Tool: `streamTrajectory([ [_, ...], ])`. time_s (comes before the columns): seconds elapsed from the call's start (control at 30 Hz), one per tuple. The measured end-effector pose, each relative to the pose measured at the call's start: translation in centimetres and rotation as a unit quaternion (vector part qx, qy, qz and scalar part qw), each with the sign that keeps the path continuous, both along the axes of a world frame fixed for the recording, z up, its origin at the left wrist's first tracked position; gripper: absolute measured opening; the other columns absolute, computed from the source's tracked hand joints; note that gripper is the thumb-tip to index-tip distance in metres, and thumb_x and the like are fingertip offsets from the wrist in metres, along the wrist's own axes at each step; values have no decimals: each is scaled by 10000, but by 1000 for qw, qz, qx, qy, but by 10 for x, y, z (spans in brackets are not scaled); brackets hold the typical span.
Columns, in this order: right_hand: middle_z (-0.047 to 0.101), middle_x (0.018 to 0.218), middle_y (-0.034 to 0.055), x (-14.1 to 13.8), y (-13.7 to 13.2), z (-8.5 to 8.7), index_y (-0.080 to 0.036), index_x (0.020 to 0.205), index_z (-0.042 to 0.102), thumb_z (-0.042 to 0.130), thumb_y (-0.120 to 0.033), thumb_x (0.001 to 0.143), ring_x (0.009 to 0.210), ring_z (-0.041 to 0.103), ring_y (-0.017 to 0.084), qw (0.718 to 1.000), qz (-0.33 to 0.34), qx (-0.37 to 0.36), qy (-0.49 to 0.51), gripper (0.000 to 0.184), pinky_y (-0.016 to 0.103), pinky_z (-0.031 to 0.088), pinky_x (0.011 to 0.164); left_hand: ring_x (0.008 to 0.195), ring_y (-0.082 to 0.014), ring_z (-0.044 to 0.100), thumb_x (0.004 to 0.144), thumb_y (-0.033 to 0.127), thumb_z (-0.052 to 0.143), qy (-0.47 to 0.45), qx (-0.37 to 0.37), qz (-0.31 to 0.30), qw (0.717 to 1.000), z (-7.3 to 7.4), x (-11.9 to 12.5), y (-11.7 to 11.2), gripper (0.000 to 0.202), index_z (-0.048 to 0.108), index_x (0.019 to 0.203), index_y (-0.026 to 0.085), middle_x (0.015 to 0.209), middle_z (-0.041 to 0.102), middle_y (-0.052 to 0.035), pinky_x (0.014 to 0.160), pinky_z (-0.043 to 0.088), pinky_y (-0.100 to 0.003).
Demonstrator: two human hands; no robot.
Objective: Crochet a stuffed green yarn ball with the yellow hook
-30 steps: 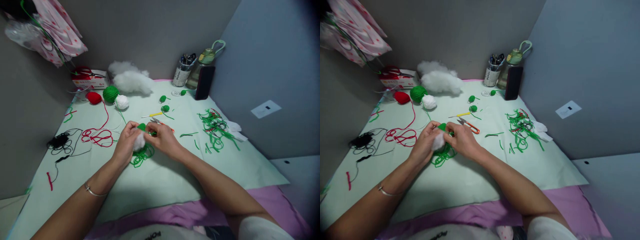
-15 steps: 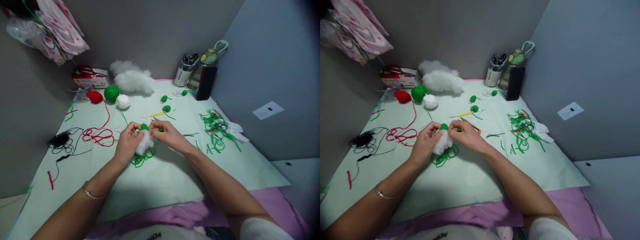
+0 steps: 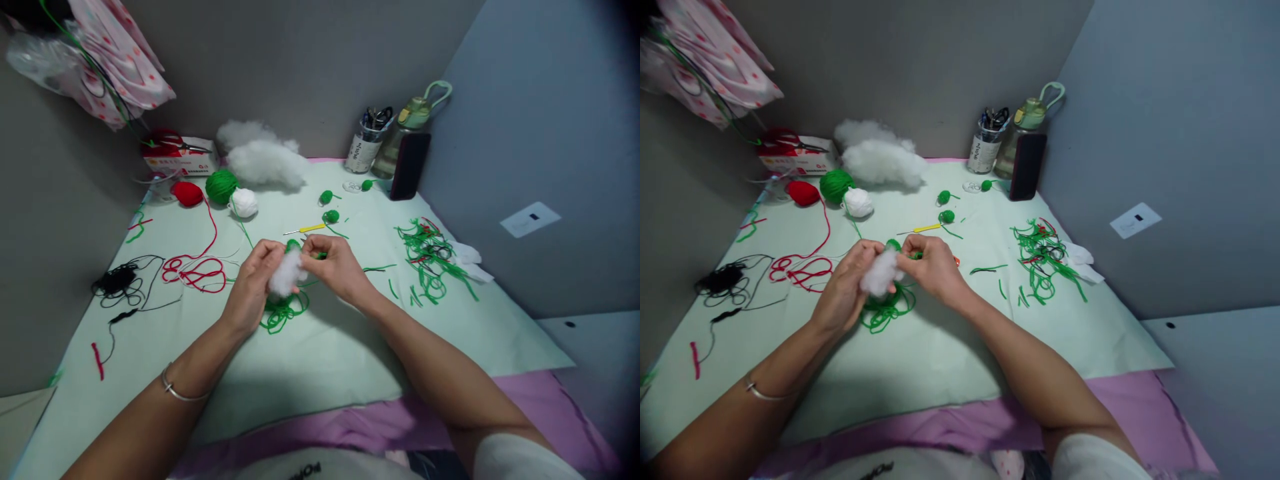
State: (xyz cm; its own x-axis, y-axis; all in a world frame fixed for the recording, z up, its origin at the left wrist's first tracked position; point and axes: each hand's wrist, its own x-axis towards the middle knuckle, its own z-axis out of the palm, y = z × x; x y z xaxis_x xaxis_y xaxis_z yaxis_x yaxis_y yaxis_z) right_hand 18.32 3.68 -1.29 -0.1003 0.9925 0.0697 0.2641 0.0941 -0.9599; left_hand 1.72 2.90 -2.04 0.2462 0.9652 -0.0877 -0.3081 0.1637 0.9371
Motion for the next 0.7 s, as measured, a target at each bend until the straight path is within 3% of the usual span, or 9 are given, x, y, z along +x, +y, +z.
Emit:
streamTrajectory([
  [0.17,491,643,-57,3,-4,9,-204,696,553,610,-277,807,644,418,114,998,52,-10,-22,145,291,304,631,505,-116,560,748,426,872,39,18,-11,999,-12,-5,6,376,583,866,216,721,596,44,421,482,-227],
  [0.3,487,666,-60,-5,-14,15,-210,767,551,563,-237,814,641,410,115,993,82,6,-81,55,288,285,618,517,-79,448,761,287,843,59,45,49,996,-16,-5,9,303,551,764,206,619,490,77,463,384,-177],
  [0.43,483,639,-58,-14,-16,9,-213,721,525,564,-253,807,631,415,114,996,60,6,-73,102,284,288,619,573,-81,407,785,191,802,65,64,92,992,-14,0,6,299,506,748,212,654,461,75,513,352,-171],
  [0.7,493,594,-49,-5,-3,0,-218,602,498,622,-310,772,629,430,118,1000,-5,9,-16,230,286,323,630,591,-112,477,900,454,746,9,35,26,999,-11,-2,1,258,598,909,242,786,541,34,502,406,-214],
])
